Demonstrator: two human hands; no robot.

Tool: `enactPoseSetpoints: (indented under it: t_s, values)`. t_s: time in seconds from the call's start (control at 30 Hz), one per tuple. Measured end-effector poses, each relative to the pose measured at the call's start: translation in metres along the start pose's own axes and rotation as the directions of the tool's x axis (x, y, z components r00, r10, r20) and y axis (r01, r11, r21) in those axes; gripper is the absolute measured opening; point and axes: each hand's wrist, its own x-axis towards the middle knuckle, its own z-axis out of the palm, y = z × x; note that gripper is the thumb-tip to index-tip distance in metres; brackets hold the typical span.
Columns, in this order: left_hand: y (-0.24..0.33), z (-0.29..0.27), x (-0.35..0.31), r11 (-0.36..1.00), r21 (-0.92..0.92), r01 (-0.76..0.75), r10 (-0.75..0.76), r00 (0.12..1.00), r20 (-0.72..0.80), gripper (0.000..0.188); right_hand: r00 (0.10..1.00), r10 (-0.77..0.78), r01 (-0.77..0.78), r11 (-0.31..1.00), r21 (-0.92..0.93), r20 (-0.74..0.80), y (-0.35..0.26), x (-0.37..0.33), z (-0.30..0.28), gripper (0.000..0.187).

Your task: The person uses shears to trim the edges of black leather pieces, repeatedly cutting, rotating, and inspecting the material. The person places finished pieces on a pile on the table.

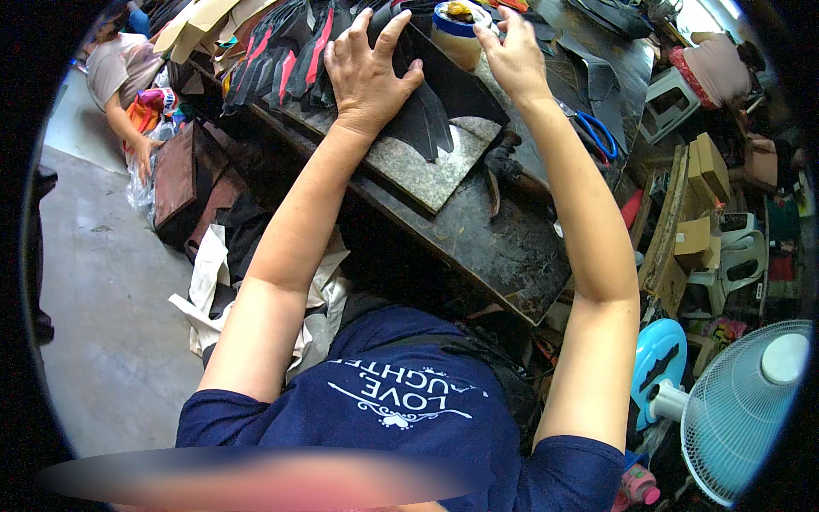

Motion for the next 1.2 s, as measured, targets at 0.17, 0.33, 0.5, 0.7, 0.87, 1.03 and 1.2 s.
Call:
enactPoseSetpoints:
  t_s: [0.17,0.33,0.5,0.7,0.87,1.03,1.2]
  values:
    - [0.011,-0.002,-0.001,1.000,0.000,-0.007,0.007,0.998,0.056,0.071,0.943,-0.140,0.152,0.988,-0.017,0.302,-0.039,-0.021,-0.001,0.037]
    - [0.016,-0.018,0.002,0.999,0.011,0.045,-0.046,0.997,0.066,0.079,0.969,-0.119,0.159,0.971,-0.180,0.218,-0.057,-0.008,0.009,0.032]
    - [0.012,-0.019,0.005,0.998,0.035,0.043,-0.041,0.998,-0.045,0.081,0.952,-0.305,0.299,0.914,0.275,-0.020,-0.072,0.027,-0.035,0.023]
    - [0.019,-0.008,0.002,0.962,0.262,-0.070,0.048,0.995,0.088,0.080,0.994,-0.111,0.079,0.583,0.808,-0.018,-0.083,0.007,-0.102,0.019]
    - [0.019,-0.027,-0.013,0.977,0.083,-0.195,0.173,0.961,0.216,0.061,0.925,0.016,-0.286,0.683,0.672,0.379,-0.065,-0.081,-0.116,0.034]
    - [0.026,-0.065,-0.055,0.716,-0.661,0.225,0.103,0.902,0.419,0.054,0.669,0.160,-0.647,0.605,0.464,0.726,-0.061,-0.149,-0.123,0.027]
    - [0.033,-0.100,-0.045,-0.503,-0.619,0.603,0.122,0.759,0.639,0.099,0.598,0.144,-0.742,0.471,0.477,0.788,-0.075,-0.175,-0.124,0.025]
